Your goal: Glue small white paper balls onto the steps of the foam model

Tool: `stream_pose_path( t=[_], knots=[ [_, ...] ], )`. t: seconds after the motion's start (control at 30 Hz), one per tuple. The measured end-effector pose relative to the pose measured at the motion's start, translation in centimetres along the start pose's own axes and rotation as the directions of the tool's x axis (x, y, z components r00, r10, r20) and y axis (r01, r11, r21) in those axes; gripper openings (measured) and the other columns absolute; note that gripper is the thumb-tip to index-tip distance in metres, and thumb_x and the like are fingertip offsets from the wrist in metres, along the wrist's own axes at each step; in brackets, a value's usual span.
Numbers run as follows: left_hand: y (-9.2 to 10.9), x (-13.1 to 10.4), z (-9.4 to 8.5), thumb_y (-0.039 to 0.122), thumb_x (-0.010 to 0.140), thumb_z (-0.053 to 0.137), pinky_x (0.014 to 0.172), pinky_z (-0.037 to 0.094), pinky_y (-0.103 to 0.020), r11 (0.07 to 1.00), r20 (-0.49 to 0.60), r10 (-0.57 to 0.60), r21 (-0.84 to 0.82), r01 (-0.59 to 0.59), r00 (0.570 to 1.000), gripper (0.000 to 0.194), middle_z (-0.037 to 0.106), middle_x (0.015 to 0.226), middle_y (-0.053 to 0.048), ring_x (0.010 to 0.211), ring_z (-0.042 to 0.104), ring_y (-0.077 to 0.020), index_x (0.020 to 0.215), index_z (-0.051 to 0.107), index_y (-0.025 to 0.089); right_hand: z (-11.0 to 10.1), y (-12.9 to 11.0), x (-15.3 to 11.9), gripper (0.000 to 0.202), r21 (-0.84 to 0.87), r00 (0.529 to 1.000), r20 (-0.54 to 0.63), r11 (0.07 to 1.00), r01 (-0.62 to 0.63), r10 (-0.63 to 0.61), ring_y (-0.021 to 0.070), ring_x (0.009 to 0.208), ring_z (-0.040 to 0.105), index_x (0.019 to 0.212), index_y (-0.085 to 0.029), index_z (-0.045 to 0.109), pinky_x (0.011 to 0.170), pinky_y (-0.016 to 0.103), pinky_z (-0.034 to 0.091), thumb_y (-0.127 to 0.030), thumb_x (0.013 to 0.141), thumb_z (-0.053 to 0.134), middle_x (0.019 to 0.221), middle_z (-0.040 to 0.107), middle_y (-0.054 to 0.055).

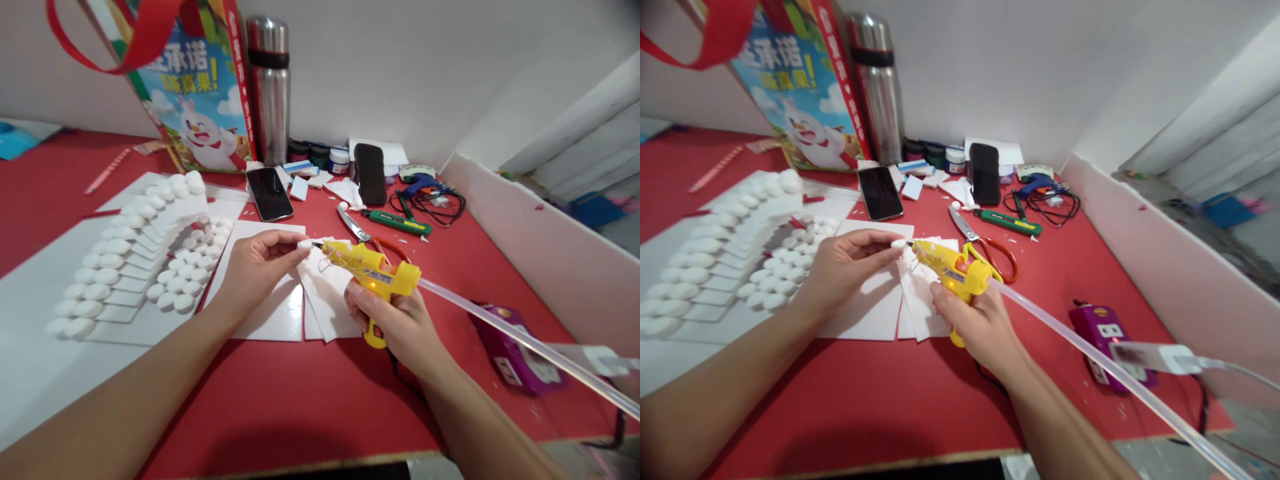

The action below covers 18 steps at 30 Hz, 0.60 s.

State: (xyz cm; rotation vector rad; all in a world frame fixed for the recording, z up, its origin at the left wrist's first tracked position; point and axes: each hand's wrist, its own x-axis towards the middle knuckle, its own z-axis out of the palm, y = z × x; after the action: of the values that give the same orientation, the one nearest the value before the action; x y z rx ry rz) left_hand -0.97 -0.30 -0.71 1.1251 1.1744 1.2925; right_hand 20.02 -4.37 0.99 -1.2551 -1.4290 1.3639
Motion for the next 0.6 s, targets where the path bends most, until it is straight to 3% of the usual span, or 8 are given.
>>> stream_pose_path(
  t=[0.6],
  knots=[
    [0.43,-0.13,0.14,0.031,0.068,0.091,0.089,0.056,-0.033,1.0,-0.016,-0.029,-0.012,0.029,0.999,0.032,0.08,0.097,-0.006,0.089,0.071,-0.0187,0.095,0.081,0.017,0.03,-0.09,0.14,0.03,0.012,0.999,-0.031,1.0,-0.006,0.007,0.0104,0.05,0.047,0.069,-0.019,0.058,0.047,0.024,0.037,-0.037,0.092,0.064,0.058,0.052,-0.002]
  ],
)
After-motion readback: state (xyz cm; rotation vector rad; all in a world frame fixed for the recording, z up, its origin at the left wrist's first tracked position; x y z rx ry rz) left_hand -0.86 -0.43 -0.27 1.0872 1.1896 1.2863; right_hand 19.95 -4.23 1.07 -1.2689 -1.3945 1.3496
